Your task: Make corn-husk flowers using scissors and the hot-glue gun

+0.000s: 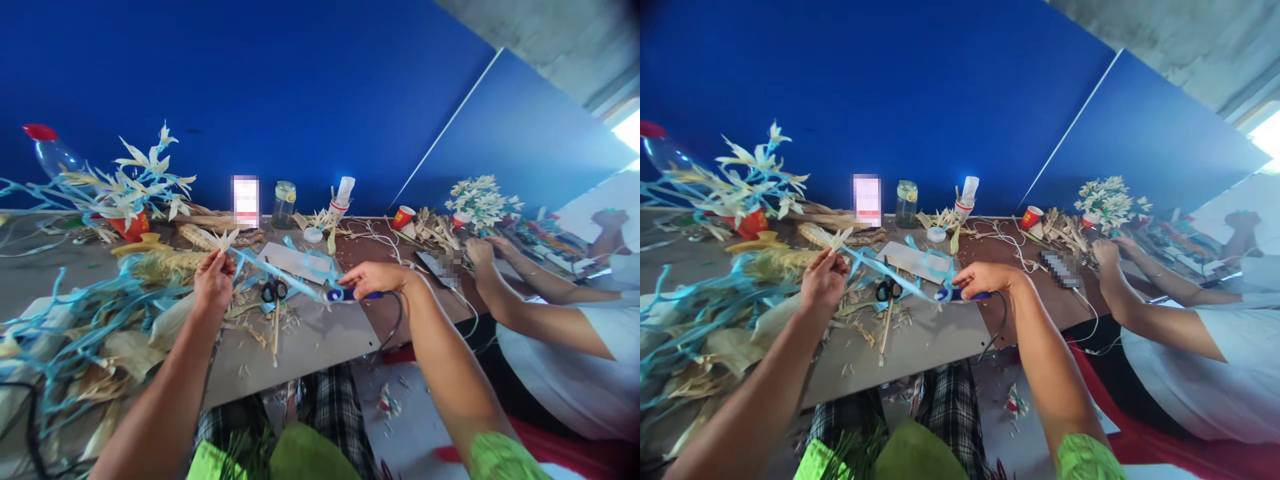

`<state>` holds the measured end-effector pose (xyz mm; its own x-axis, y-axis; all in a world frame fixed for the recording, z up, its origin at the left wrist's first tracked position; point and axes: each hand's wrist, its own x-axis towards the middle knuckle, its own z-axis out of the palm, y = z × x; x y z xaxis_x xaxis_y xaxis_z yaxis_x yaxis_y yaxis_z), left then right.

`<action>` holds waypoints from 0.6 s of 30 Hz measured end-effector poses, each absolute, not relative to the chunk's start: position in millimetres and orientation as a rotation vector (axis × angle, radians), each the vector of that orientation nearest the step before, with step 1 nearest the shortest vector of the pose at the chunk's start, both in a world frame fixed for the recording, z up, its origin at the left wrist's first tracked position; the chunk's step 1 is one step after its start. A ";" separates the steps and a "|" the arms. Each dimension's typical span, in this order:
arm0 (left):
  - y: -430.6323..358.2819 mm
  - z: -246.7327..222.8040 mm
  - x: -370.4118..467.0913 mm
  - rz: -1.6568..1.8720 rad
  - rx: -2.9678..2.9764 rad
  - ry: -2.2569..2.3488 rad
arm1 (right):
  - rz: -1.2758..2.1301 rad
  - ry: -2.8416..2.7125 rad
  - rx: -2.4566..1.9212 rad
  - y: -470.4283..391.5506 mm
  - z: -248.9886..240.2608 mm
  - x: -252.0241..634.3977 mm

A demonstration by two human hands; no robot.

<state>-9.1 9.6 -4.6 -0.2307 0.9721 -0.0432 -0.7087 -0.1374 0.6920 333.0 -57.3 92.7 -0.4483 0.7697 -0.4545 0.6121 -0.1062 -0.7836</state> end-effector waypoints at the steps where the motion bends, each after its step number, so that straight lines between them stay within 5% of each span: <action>1: 10.4 -4.6 -10.4 1.708 0.504 0.707 | 1.622 -1.983 -1.600 -61.3 99.7 336.1; 7: 11.1 -6.3 -11.0 1.734 0.532 0.671 | 1.426 -1.651 -1.304 -83.8 127.4 345.5; 10: 7.8 -6.3 -5.4 1.693 0.529 0.700 | 1.237 -1.378 -1.079 -77.4 109.7 326.7; 18: -0.1 -2.3 4.0 1.641 0.582 0.715 | 1.464 -1.069 -0.756 -57.9 43.0 240.1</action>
<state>4.0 -0.1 -2.3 -0.1811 0.9834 -0.0094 -0.6763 -0.1176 0.7272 240.1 -57.9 43.0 -0.1782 0.9782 0.1063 -0.3986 0.0270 -0.9167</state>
